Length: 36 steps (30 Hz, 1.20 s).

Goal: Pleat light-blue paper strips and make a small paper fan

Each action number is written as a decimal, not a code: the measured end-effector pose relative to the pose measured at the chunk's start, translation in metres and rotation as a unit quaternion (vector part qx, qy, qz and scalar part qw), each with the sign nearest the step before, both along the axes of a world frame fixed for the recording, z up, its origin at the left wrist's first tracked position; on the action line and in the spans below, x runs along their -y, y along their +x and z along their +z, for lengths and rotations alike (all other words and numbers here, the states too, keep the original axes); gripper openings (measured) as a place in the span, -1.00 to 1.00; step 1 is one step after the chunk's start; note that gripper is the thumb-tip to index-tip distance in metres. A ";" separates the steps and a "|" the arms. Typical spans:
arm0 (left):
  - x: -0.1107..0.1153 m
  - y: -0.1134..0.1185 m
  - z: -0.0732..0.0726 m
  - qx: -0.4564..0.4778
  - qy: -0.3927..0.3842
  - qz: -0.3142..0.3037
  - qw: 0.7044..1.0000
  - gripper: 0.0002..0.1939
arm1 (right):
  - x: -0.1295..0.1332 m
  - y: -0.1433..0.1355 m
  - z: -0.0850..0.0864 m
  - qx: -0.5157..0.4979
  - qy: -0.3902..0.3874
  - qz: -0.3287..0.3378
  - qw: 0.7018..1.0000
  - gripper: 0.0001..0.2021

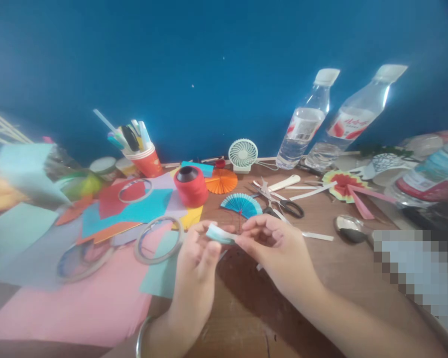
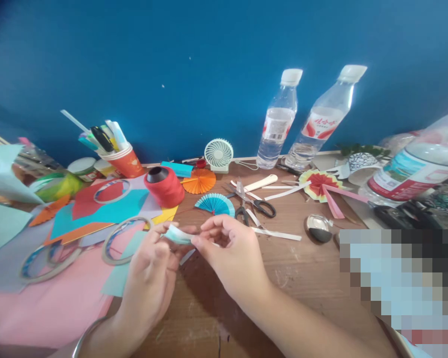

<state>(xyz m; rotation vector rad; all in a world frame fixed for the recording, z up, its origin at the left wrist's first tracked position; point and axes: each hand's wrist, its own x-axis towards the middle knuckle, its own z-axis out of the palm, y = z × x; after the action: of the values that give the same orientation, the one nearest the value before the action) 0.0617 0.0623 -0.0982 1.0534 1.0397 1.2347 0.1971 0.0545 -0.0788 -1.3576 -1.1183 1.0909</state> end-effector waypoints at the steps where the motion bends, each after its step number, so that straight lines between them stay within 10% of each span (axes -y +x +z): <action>1: -0.001 0.001 0.001 0.027 -0.012 -0.022 0.999 -0.65 | 0.000 -0.001 0.000 -0.010 -0.004 0.002 1.000 -0.83; 9: -0.004 0.006 0.007 0.157 -0.122 -0.023 0.980 -0.48 | 0.001 -0.004 0.002 -0.058 0.008 0.002 0.998 -0.86; 14: -0.003 0.006 0.004 0.108 -0.112 -0.028 0.987 -0.80 | 0.002 -0.005 -0.001 -0.068 0.015 0.018 0.997 -0.85; 36: -0.001 0.009 0.004 0.080 -0.083 0.040 0.993 -0.78 | 0.001 -0.005 -0.007 0.045 0.034 -0.008 0.998 -0.85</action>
<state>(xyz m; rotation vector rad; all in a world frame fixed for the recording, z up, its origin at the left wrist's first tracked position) 0.0712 0.0635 -0.0943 0.7787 1.0484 1.2515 0.1922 0.0532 -0.0861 -1.3711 -1.1974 0.9807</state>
